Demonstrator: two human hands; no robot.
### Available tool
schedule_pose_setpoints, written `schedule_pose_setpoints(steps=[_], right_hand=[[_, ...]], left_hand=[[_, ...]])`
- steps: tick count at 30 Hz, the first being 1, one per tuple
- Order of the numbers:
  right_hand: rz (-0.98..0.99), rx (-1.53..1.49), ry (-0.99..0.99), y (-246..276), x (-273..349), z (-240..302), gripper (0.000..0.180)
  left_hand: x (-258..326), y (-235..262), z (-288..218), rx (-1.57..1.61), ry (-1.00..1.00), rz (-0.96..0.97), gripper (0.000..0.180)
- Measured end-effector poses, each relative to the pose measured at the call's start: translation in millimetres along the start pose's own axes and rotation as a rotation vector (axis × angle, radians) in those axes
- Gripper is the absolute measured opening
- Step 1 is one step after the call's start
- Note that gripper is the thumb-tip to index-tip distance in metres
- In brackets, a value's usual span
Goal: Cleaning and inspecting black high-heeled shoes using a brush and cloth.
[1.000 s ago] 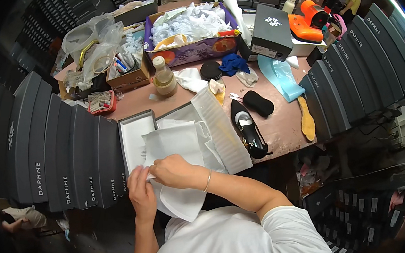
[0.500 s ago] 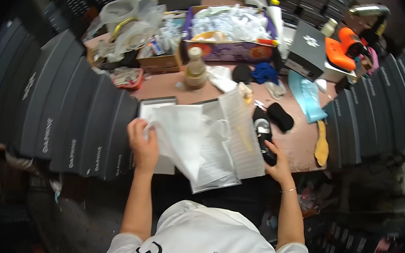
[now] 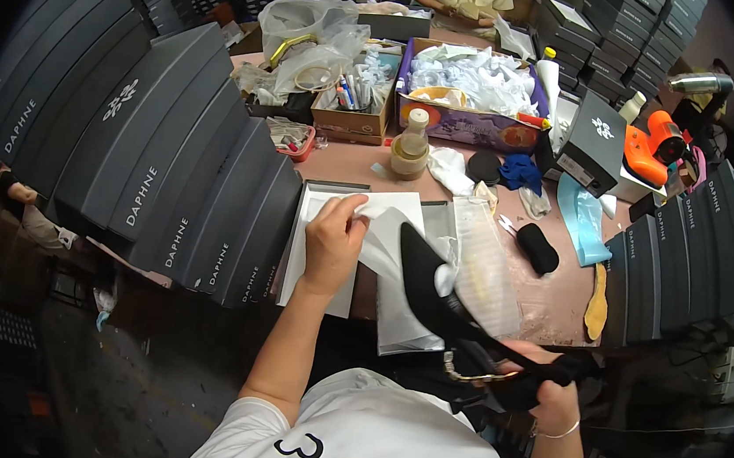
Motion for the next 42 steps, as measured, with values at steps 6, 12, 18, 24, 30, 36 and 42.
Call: schedule_pose_setpoints(steps=[6, 12, 18, 24, 30, 36, 42], right_hand=[[0.081, -0.39, -0.118, -47.0, -61.4, -63.2, 0.063], [0.047, -1.015, -0.156, -21.6, -80.2, -109.1, 0.062], [0.02, -1.091, -0.242, -33.2, -80.0, -107.1, 0.056], [0.174, -1.123, -0.185, -34.2, -84.7, -103.9, 0.059], [0.016, -0.898, 0.208, -61.3, -103.3, -83.5, 0.052], [-0.138, -0.538, 0.095, -56.6, -135.7, -93.8, 0.051], [-0.222, 0.218, 0.237, -66.8, -141.1, -83.3, 0.05]], left_hand=[[58.2, -5.6, -43.5, 0.239, 0.14, 0.385, 0.027], [49.3, 35.4, 2.4, -0.003, 0.006, 0.115, 0.016], [52.2, -2.5, -7.3, 0.121, -0.006, 0.176, 0.016], [53.6, -15.8, -36.8, 0.156, -0.188, 0.257, 0.037], [83.5, -37.3, -111.9, 0.388, -0.591, 0.407, 0.047], [113.2, -49.5, -93.2, 0.409, -0.53, 0.469, 0.052], [124.8, -35.9, -72.8, 0.349, -0.432, 0.599, 0.043]])
Point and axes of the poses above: each hand's wrist, its own x-axis away from the middle knuckle, its own y-axis out of the back of the hand, z = x × y, the point moved 8 cm from there along -x, towards the middle knuckle, and after that the axes turned 15 degrees about x, right-handed, at the moved point
